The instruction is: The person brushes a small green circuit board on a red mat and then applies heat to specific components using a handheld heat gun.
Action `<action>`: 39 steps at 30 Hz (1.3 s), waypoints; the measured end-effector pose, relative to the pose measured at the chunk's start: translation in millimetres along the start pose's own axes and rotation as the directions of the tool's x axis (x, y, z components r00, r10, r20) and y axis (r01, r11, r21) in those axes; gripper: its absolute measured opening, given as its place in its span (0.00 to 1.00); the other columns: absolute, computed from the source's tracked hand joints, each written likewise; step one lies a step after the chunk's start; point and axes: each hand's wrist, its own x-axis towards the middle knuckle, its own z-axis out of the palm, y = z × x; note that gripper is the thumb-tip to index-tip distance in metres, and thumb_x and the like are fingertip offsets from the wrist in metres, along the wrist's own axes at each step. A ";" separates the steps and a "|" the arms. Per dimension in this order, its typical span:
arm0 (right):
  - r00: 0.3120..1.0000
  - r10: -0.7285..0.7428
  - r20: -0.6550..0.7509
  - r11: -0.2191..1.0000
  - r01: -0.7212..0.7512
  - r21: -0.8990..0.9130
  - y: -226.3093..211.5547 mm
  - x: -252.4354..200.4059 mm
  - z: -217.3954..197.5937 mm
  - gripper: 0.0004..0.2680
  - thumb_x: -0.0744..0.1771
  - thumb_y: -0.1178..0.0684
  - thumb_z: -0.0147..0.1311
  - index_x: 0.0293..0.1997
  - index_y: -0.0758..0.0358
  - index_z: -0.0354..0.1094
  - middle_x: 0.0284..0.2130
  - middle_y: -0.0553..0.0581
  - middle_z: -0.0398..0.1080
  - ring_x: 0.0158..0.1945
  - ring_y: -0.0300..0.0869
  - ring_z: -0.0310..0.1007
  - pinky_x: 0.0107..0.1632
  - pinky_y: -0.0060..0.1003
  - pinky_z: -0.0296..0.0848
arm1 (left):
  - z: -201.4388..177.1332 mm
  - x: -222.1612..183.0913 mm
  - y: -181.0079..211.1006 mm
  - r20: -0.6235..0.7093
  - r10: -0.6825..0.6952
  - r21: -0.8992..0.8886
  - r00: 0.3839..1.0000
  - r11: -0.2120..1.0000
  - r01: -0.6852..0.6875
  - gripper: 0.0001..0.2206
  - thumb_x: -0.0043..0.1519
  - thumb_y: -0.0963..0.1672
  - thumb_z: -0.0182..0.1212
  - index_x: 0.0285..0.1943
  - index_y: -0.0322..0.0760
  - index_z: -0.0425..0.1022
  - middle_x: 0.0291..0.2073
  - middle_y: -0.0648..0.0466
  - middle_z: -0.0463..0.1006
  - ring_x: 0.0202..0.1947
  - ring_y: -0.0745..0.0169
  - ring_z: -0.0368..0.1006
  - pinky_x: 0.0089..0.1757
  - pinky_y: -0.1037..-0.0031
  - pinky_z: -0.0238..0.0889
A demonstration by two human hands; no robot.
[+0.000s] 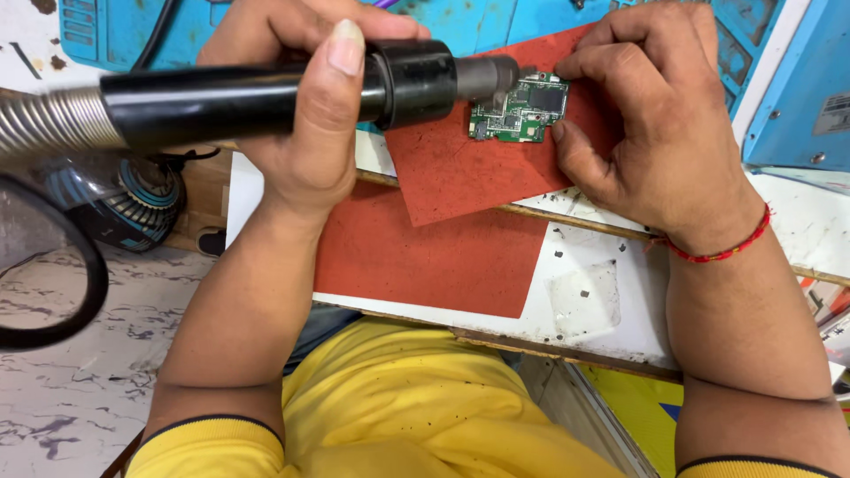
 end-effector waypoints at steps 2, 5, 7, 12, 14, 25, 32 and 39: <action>1.000 0.000 -0.005 1.000 0.000 -0.007 1.6 0.1 -0.3 0.12 0.65 0.63 0.64 0.51 0.67 0.66 0.52 0.60 0.63 0.56 0.53 0.61 0.59 0.44 0.64 | -2.4 3.6 0.1 0.044 -0.017 -0.037 0.999 0.999 0.019 0.13 0.76 0.45 0.57 0.42 0.30 0.63 0.41 0.41 0.81 0.38 0.58 0.80 0.43 0.73 0.76; 1.000 0.004 0.009 1.000 -0.004 -0.017 4.0 -3.1 0.0 0.12 0.64 0.63 0.62 0.51 0.66 0.66 0.49 0.59 0.63 0.56 0.52 0.61 0.59 0.43 0.63 | 1.3 -1.1 -2.4 0.001 -0.041 -0.082 0.999 0.996 0.041 0.13 0.77 0.45 0.57 0.44 0.30 0.64 0.42 0.41 0.81 0.39 0.57 0.82 0.44 0.71 0.77; 1.000 0.004 0.016 1.000 -0.004 -0.017 5.2 -4.8 0.3 0.12 0.64 0.63 0.61 0.51 0.66 0.66 0.49 0.59 0.63 0.56 0.51 0.60 0.59 0.43 0.62 | 0.6 -2.2 -2.1 0.005 -0.038 -0.041 0.999 0.998 0.038 0.13 0.78 0.45 0.57 0.44 0.29 0.67 0.42 0.41 0.81 0.39 0.58 0.81 0.44 0.72 0.76; 1.000 0.009 0.014 1.000 -0.009 -0.024 3.6 -3.4 0.0 0.12 0.66 0.63 0.64 0.51 0.66 0.67 0.49 0.59 0.63 0.55 0.52 0.61 0.59 0.44 0.62 | -3.7 5.1 1.9 0.072 -0.001 0.071 0.997 0.997 -0.004 0.12 0.72 0.45 0.56 0.41 0.30 0.66 0.39 0.41 0.83 0.31 0.65 0.77 0.37 0.76 0.73; 0.999 0.018 0.027 1.000 -0.017 -0.013 3.0 -5.8 -1.2 0.12 0.65 0.63 0.63 0.52 0.66 0.66 0.49 0.59 0.63 0.55 0.51 0.60 0.59 0.43 0.62 | 1.7 0.9 1.1 -0.003 -0.037 0.066 0.999 0.997 0.037 0.13 0.74 0.45 0.56 0.41 0.29 0.67 0.39 0.42 0.84 0.32 0.65 0.77 0.39 0.76 0.74; 1.000 -0.011 0.006 1.000 0.011 -0.021 -0.4 1.0 -1.0 0.12 0.65 0.64 0.63 0.52 0.66 0.67 0.52 0.59 0.63 0.56 0.52 0.60 0.59 0.44 0.63 | 0.2 -1.4 -1.1 0.057 -0.001 0.011 0.998 1.000 0.001 0.12 0.75 0.44 0.57 0.44 0.29 0.64 0.42 0.40 0.82 0.38 0.57 0.80 0.43 0.70 0.75; 1.000 -0.004 0.010 1.000 0.004 -0.018 1.0 -1.2 -0.5 0.13 0.65 0.63 0.64 0.53 0.66 0.68 0.51 0.60 0.63 0.58 0.53 0.61 0.59 0.45 0.64 | -1.0 -0.7 2.0 0.035 -0.059 -0.033 0.998 0.998 0.060 0.11 0.73 0.45 0.57 0.43 0.32 0.64 0.40 0.40 0.83 0.34 0.59 0.80 0.41 0.71 0.77; 1.000 0.010 0.004 1.000 -0.010 0.002 1.4 1.5 -0.7 0.12 0.65 0.63 0.64 0.52 0.67 0.67 0.51 0.61 0.62 0.58 0.55 0.60 0.59 0.46 0.63 | -2.7 7.8 -1.4 0.090 0.026 0.035 0.996 0.999 -0.030 0.11 0.74 0.45 0.58 0.45 0.31 0.65 0.41 0.40 0.81 0.38 0.58 0.81 0.43 0.73 0.77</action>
